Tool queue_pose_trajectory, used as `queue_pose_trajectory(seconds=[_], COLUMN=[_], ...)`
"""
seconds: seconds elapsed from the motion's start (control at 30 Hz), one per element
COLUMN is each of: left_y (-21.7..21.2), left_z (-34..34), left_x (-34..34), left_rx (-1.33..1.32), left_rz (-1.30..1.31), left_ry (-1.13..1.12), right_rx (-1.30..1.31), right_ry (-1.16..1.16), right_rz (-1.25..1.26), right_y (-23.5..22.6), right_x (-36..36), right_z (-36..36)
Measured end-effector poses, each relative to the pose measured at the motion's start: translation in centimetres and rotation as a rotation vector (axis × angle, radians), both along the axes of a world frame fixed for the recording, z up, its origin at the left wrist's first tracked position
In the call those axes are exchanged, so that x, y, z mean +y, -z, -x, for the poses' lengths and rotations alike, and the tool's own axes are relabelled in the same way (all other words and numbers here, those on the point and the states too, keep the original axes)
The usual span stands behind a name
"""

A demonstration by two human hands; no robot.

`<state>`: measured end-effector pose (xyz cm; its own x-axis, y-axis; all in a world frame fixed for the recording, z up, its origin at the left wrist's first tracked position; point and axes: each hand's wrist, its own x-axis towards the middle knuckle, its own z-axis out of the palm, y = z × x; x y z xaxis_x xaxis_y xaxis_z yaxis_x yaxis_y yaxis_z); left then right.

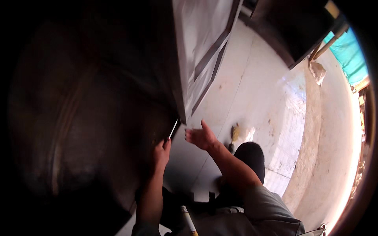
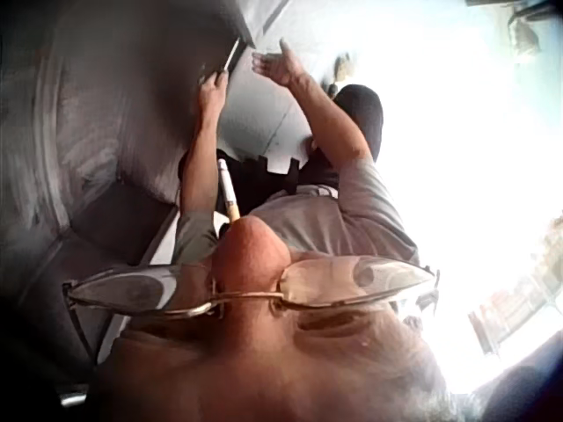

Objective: The person attaches a cabinet door to a wooden cabinet using a screwdriver and a power drill. They align the door, insert screws into the hinge, and tighten them to secure the door in place.

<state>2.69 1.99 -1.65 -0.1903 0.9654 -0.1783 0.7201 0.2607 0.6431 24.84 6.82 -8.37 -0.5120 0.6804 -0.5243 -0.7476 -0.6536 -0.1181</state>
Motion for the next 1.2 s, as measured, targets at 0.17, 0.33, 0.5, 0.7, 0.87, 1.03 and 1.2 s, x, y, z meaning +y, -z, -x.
queue_pose_trajectory(seconds=[0.17,0.33,0.5,0.7,0.87,1.03,1.2], left_y=[0.2,-4.6,-5.0,-3.7,-5.8,-11.9,-20.6], left_z=[1.5,1.6,2.2,1.6,0.8,0.9,-0.6], left_x=[0.5,-1.9,-5.8,-8.3,-9.7,-8.5,-4.1], left_rx=[-0.272,-0.426,-0.627,-0.846,-0.860,-0.890,-0.853], left_rz=[0.302,0.226,0.123,-0.027,-0.153,-0.436,-0.619], left_ry=[0.004,-0.058,-0.240,-0.267,-0.327,-0.237,-0.121], right_rx=[-0.718,-1.376,-1.861,-1.939,-1.975,-2.216,-2.412], right_ry=[0.166,0.594,1.151,0.844,0.803,0.905,0.650], right_rz=[-0.246,-1.028,-1.840,-2.082,-2.063,-2.105,-2.179], right_y=[-12.1,-33.7,-54.2,-59.1,-58.5,-59.2,-61.0], right_x=[4.2,11.8,13.6,17.3,16.5,14.3,9.4], right_z=[-7.4,-13.6,-9.1,-7.1,-6.6,-8.6,-11.0])
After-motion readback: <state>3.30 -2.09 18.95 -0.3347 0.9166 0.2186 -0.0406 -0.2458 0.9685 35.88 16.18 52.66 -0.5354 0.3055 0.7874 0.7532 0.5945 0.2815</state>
